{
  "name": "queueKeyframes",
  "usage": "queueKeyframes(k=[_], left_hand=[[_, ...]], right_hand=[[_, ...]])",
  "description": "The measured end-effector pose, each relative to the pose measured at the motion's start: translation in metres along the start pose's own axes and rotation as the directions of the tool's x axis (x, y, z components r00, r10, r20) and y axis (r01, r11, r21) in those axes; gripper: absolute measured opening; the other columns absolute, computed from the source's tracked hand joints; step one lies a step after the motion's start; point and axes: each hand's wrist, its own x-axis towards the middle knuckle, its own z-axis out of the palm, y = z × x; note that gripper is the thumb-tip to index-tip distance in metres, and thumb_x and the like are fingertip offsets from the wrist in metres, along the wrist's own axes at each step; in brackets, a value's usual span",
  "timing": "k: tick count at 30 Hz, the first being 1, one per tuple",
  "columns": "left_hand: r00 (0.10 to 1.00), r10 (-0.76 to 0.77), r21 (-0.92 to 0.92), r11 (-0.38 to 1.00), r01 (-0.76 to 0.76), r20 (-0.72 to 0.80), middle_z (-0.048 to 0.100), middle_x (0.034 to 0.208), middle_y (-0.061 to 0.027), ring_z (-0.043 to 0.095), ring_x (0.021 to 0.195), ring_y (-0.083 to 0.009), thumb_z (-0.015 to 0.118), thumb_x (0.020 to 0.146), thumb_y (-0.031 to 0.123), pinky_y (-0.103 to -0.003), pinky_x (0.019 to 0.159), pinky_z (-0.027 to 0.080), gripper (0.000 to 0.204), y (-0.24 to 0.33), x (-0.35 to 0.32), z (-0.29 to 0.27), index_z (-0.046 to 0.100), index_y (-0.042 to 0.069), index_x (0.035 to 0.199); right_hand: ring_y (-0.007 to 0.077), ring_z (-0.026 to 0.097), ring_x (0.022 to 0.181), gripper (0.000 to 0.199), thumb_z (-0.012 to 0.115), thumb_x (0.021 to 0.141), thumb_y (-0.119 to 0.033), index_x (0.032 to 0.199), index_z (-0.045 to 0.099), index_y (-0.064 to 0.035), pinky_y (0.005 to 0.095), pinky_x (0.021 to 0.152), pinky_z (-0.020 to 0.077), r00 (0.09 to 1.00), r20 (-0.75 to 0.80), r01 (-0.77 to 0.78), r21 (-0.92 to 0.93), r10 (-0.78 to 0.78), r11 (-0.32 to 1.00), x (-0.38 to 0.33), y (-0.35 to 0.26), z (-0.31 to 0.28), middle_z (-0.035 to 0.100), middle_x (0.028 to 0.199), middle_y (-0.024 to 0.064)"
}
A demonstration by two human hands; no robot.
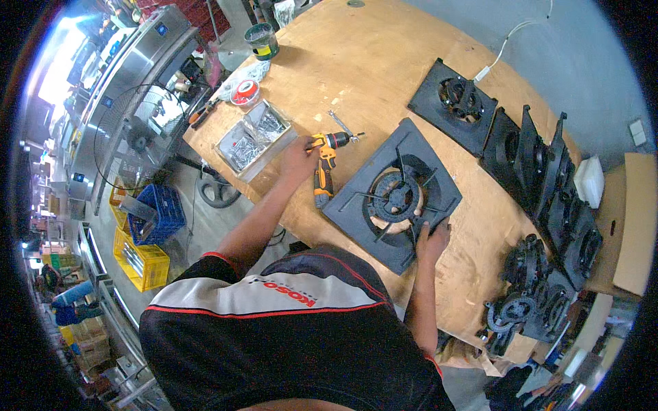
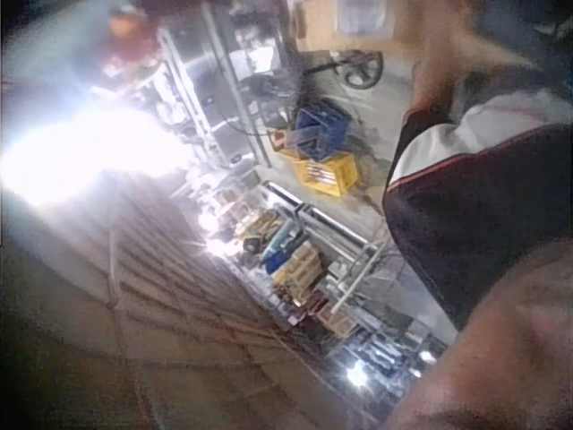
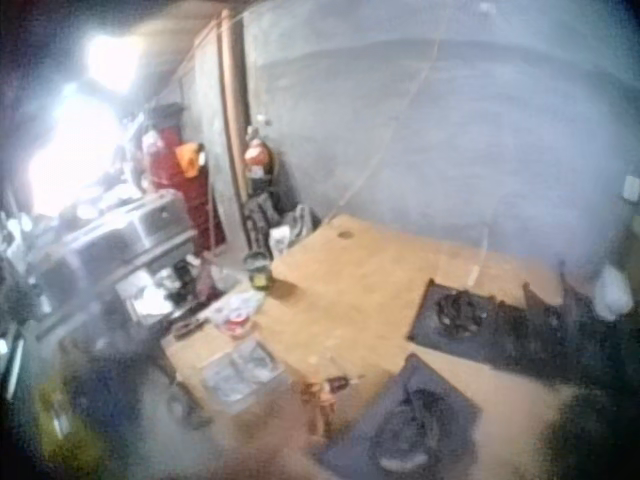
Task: The person assembles gas burner units on a workbench. They place burner heads onto square bases, insert screws, and use a cordless drill to fasten them. The person repeats this process for multiple units, stacking completed assemblies on the table.
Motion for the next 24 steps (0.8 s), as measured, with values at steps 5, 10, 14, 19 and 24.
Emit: queueKeyframes(k=[5,10,14,19,24], left_hand=[[0.995,0.094,0.250,0.963,-0.096,0.020,0.069,0.101,-0.0223,0.067,0.094,-0.0359,0.058,0.089,0.026,-0.047,0.081,0.053,0.035,-0.053,0.013,-0.022,0.061,0.001,0.114],[0.993,0.031,0.258,0.964,-0.060,0.115,0.070,0.086,-0.0223,0.068,0.081,-0.0405,0.055,0.089,0.019,-0.049,0.077,0.054,0.023,-0.075,0.035,-0.013,0.061,0.002,0.103],[0.977,-0.006,0.385,0.919,-0.079,0.215,0.070,0.086,-0.0236,0.070,0.082,-0.0374,0.053,0.087,0.013,-0.047,0.073,0.056,0.024,-0.095,0.041,0.012,0.061,0.000,0.105],[0.969,0.006,0.386,0.917,-0.105,0.248,0.071,0.088,-0.0218,0.071,0.085,-0.0355,0.054,0.086,0.011,-0.044,0.072,0.058,0.018,-0.106,0.050,0.030,0.066,0.001,0.094],[0.880,0.350,0.336,0.826,-0.452,0.322,0.070,0.087,-0.0161,0.069,0.077,-0.0321,0.057,0.083,0.012,-0.044,0.071,0.056,0.015,-0.138,0.047,0.036,0.070,0.004,0.083]], right_hand=[[0.0439,0.045,0.129,0.068,0.064,0.089,-0.028,0.140,0.041,0.0091,0.0446,0.111,0.0339,0.997,-0.056,-0.049,0.113,0.055,0.992,0.001,-0.008,-0.011,0.048,0.136,0.0323],[0.0390,0.044,0.131,0.061,0.066,0.088,-0.022,0.139,0.044,0.0044,0.0432,0.111,0.0337,0.966,-0.172,-0.176,0.117,0.195,0.977,0.001,-0.027,-0.017,0.048,0.139,0.0251],[0.0382,0.044,0.131,0.058,0.066,0.085,-0.014,0.136,0.047,0.0041,0.0430,0.112,0.0330,0.952,-0.233,-0.167,0.148,0.198,0.975,-0.008,-0.051,-0.022,0.048,0.138,0.0243],[0.0390,0.045,0.128,0.055,0.066,0.085,-0.014,0.135,0.049,0.0042,0.0441,0.110,0.0340,0.962,-0.221,-0.115,0.199,0.159,0.973,-0.014,-0.067,-0.016,0.049,0.137,0.0244],[0.0401,0.047,0.126,0.054,0.067,0.087,-0.017,0.134,0.050,0.0043,0.0456,0.110,0.0341,0.975,-0.221,0.019,0.199,0.026,0.980,-0.006,-0.079,-0.019,0.052,0.134,0.0258]])
